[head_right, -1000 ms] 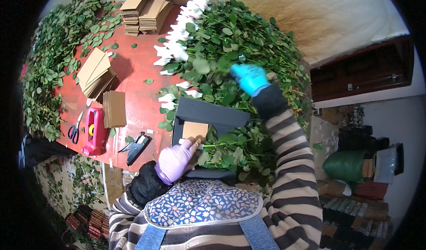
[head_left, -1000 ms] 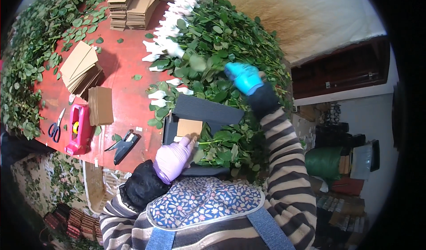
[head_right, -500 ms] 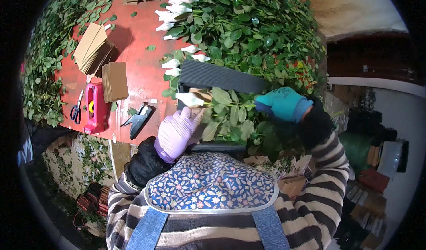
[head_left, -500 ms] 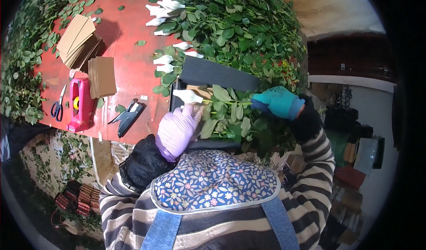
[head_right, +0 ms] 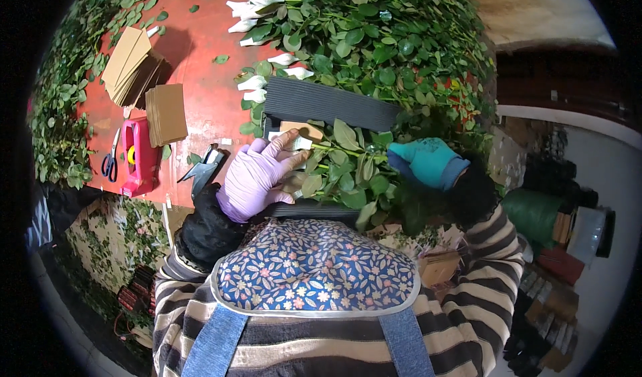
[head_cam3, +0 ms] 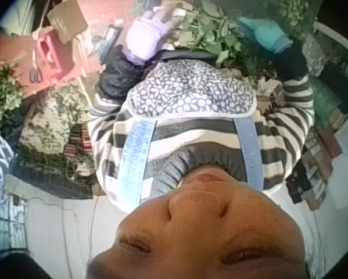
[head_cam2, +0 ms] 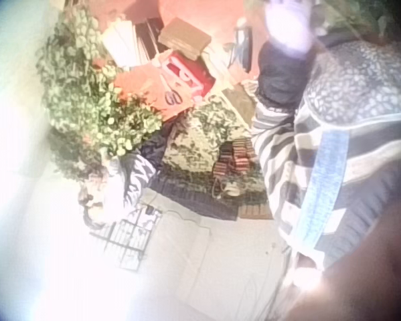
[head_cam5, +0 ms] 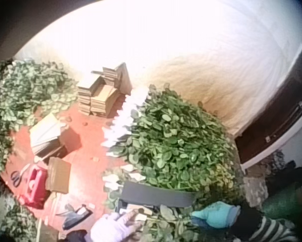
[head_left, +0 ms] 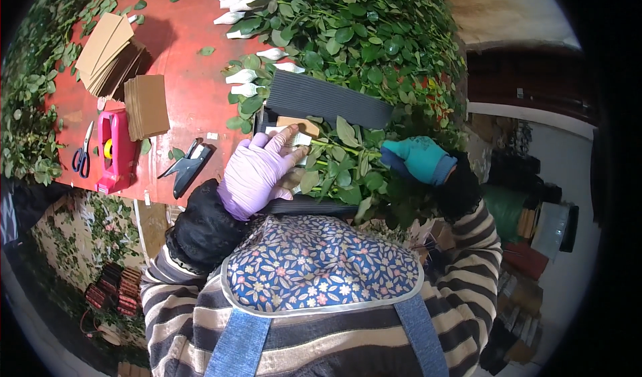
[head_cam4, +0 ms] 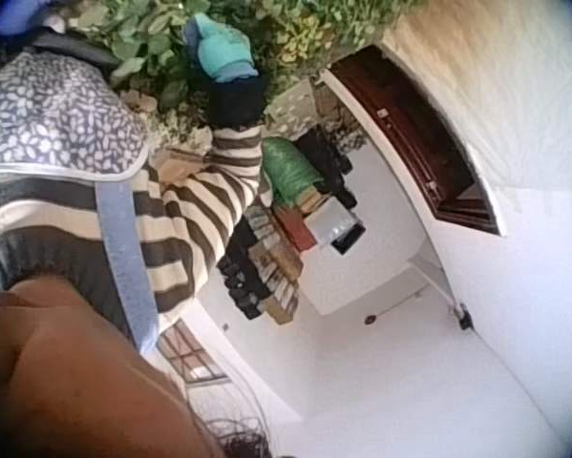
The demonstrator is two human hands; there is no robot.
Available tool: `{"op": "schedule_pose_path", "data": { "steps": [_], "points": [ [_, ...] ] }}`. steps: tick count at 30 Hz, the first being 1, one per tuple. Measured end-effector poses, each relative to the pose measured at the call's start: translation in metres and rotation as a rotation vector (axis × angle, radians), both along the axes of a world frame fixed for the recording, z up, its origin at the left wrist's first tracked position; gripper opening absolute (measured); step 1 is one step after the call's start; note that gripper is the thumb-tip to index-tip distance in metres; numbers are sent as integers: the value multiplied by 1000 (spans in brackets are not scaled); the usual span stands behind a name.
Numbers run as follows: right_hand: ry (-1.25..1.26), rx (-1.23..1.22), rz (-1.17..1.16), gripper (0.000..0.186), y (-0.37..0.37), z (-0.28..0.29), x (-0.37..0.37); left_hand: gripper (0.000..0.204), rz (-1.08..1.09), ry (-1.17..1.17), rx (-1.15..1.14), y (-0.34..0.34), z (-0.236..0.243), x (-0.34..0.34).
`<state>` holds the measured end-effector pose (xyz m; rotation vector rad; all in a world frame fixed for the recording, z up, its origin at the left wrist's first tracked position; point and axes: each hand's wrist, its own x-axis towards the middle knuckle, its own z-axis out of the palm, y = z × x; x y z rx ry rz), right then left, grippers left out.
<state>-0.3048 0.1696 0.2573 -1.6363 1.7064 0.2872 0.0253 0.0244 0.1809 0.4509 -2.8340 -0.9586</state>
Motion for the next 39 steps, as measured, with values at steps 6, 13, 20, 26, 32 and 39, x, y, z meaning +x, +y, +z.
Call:
{"op": "schedule_pose_path", "data": {
  "steps": [6,13,20,26,32,39],
  "points": [
    [-19,44,34,21,32,-54,5,75,-61,-18,-23,5,0,-1],
    [396,36,163,22,23,-47,30,71,-98,-63,-77,5,15,-9],
    [277,-663,-58,15,-91,56,-12,45,-52,-41,-150,11,16,-12],
    [291,-806,5,31,-251,-83,-67,69,-74,-111,-210,13,16,-13],
    [419,-648,13,16,-266,-97,-79,69,-18,-111,-157,10,23,-8],
    [-107,-1160,-775,28,-144,39,-140,52,4,-55,-170,15,24,-11]
  ]
}}
